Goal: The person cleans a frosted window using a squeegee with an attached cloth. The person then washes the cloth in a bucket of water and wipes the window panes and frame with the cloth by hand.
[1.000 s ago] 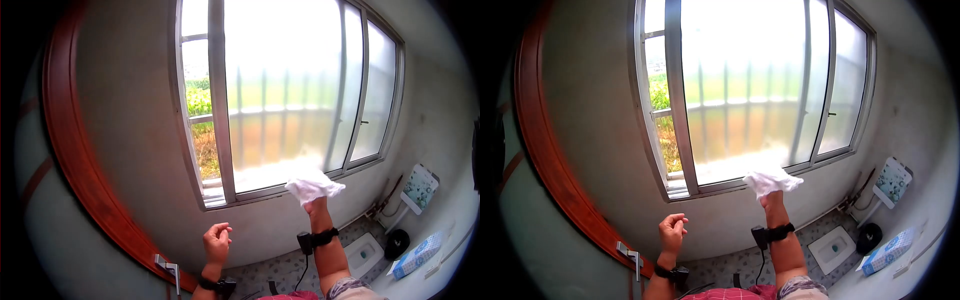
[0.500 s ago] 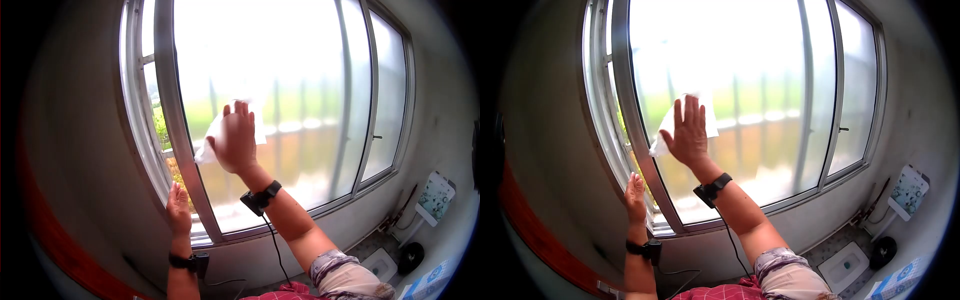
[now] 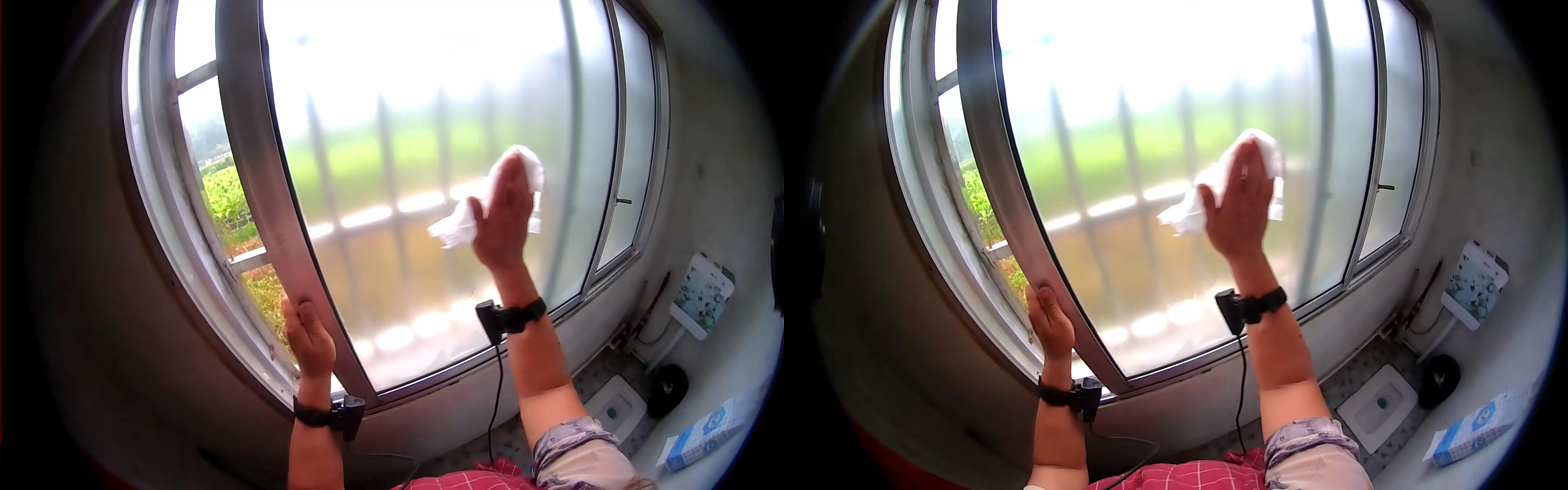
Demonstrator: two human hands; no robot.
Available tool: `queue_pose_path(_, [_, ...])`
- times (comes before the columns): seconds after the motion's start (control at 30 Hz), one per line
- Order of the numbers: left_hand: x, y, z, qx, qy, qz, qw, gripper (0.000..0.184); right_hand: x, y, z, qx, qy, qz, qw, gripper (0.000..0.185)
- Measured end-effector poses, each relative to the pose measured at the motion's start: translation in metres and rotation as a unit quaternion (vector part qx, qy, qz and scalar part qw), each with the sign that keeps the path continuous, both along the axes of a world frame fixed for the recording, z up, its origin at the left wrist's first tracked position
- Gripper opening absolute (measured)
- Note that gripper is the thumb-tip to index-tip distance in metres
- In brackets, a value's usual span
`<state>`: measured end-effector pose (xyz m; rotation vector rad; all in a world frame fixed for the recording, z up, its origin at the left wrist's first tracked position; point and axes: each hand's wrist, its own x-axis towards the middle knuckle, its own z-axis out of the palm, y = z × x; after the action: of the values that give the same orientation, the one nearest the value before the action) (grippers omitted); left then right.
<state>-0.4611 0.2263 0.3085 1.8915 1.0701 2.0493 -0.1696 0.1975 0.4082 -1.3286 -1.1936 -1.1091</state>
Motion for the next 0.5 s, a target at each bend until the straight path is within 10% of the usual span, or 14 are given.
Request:
queue_pose_path(0.27, [0.024, 0.007, 0.003, 0.035, -0.043, -0.021, 0.998, 0.025, 0.145, 0.024, -0.116, 0.02, 0.21, -0.096, 0.973, 0.059])
queue_pose_path(0.5, [0.024, 0.014, -0.001, -0.003, -0.085, -0.039, 0.996, 0.036, -0.114, 0.016, -0.071, -0.047, 0.012, 0.147, 0.988, 0.078])
